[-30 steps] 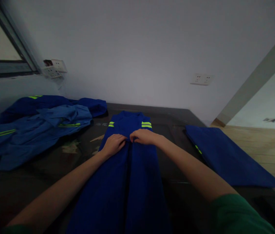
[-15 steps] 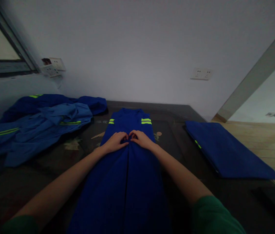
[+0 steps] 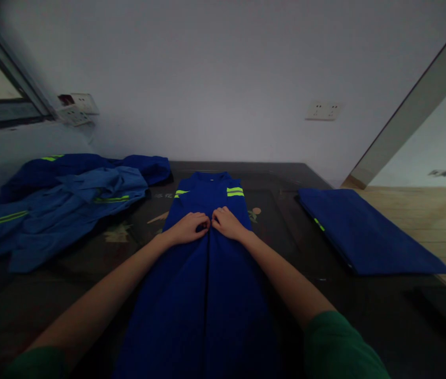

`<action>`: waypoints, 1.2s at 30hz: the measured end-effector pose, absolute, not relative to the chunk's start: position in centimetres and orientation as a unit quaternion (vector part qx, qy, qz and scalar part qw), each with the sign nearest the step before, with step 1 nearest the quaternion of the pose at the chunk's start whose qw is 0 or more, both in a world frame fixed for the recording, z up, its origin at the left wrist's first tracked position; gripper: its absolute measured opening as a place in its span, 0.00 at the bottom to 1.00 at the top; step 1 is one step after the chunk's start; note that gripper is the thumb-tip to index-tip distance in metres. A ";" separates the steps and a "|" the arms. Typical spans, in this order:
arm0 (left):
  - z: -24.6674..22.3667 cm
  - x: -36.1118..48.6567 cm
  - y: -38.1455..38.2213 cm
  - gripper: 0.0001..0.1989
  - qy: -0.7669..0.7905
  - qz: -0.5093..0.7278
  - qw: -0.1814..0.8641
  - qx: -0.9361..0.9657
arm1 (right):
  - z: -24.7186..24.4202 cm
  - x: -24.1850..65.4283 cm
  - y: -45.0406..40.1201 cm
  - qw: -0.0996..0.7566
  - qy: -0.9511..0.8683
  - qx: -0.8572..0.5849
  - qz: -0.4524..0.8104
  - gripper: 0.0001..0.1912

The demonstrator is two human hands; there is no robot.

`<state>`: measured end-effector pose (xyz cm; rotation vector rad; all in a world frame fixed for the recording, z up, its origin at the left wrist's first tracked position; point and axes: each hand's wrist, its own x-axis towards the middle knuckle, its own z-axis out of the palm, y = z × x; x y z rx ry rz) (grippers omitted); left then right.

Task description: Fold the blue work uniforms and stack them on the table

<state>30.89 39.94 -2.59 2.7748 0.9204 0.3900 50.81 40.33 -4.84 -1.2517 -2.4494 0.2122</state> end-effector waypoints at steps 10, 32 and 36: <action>-3.1 31.2 39.2 0.07 0.343 0.116 0.083 0.928 | -5.9 49.8 39.2 0.157 -0.862 -0.482 -0.024 0.10; -3.1 33.9 38.0 0.07 0.406 0.126 0.002 0.905 | -1.8 53.9 44.9 0.320 -0.737 -0.591 0.069 0.14; -3.6 34.2 38.1 0.05 0.409 0.157 -0.003 0.899 | -0.7 58.0 50.2 0.312 -0.683 -0.659 0.049 0.15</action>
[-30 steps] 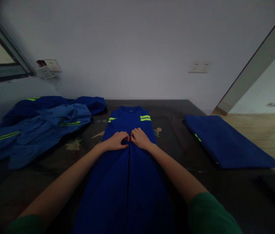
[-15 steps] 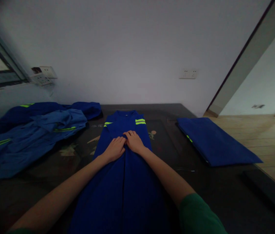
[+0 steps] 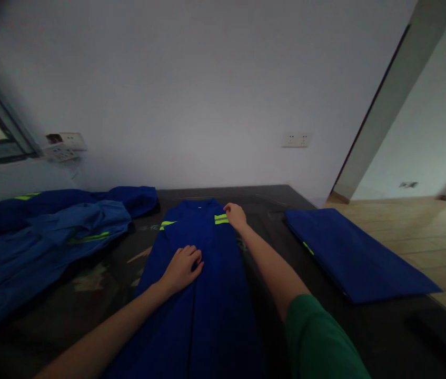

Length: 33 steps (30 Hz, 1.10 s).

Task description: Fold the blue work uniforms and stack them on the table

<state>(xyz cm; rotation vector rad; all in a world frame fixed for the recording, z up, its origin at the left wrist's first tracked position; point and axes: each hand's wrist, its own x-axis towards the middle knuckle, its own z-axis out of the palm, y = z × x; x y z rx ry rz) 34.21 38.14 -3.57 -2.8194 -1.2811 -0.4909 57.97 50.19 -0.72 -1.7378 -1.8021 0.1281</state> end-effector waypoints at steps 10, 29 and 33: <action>-4.4 34.1 39.0 0.03 -0.419 -0.181 -0.068 -0.887 | -3.4 60.4 60.3 0.233 -0.736 -0.633 0.065 0.14; -4.7 34.1 39.3 0.06 -0.403 -0.183 -0.077 -0.893 | -4.6 60.7 63.3 0.072 -0.782 -0.618 -0.024 0.11; -4.3 34.1 39.2 0.06 -0.406 -0.175 -0.072 -0.894 | -4.4 60.8 61.8 0.107 -0.758 -0.639 -0.081 0.16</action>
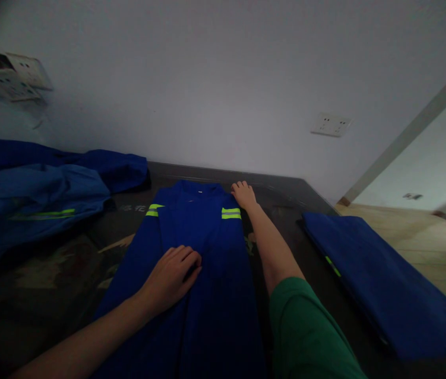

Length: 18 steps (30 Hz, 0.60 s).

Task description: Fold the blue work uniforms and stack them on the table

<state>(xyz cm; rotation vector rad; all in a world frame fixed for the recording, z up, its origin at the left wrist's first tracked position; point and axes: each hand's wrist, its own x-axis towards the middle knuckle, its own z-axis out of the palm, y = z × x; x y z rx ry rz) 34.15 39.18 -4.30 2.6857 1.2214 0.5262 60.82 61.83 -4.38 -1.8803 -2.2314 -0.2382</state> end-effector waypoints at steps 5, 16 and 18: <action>-4.3 34.2 39.2 0.07 0.407 0.182 0.078 0.892 | -4.7 58.0 60.3 0.232 -0.669 -0.702 -0.075 0.22; -5.7 34.1 39.5 0.24 0.471 0.132 0.059 0.870 | -7.4 55.2 57.5 0.092 -0.695 -0.711 0.057 0.36; -5.5 34.2 39.4 0.23 0.476 0.126 0.058 0.868 | -6.9 55.7 57.6 0.076 -0.700 -0.708 0.051 0.31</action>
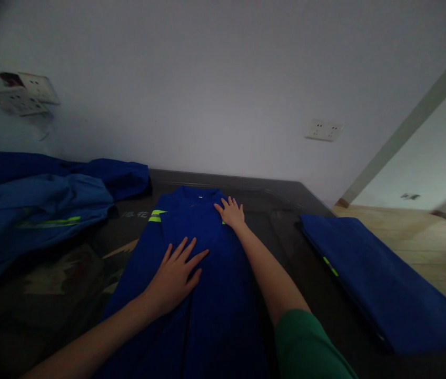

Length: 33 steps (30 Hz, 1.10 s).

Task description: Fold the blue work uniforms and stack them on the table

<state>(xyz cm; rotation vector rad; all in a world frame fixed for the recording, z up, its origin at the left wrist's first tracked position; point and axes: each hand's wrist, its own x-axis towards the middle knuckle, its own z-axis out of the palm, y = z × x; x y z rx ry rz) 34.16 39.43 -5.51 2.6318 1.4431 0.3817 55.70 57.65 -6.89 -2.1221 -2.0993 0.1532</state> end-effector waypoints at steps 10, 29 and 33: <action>-5.4 34.2 39.3 0.25 0.492 0.129 0.057 0.859 | -5.4 54.3 54.9 0.139 -0.705 -0.694 -0.045 0.30; -6.1 34.0 39.1 0.23 0.486 0.172 0.030 0.856 | -4.7 53.7 57.4 0.152 -0.741 -0.654 -0.009 0.25; -6.2 34.0 39.1 0.23 0.491 0.175 0.034 0.853 | -5.6 52.6 60.8 0.122 -0.742 -0.658 0.025 0.28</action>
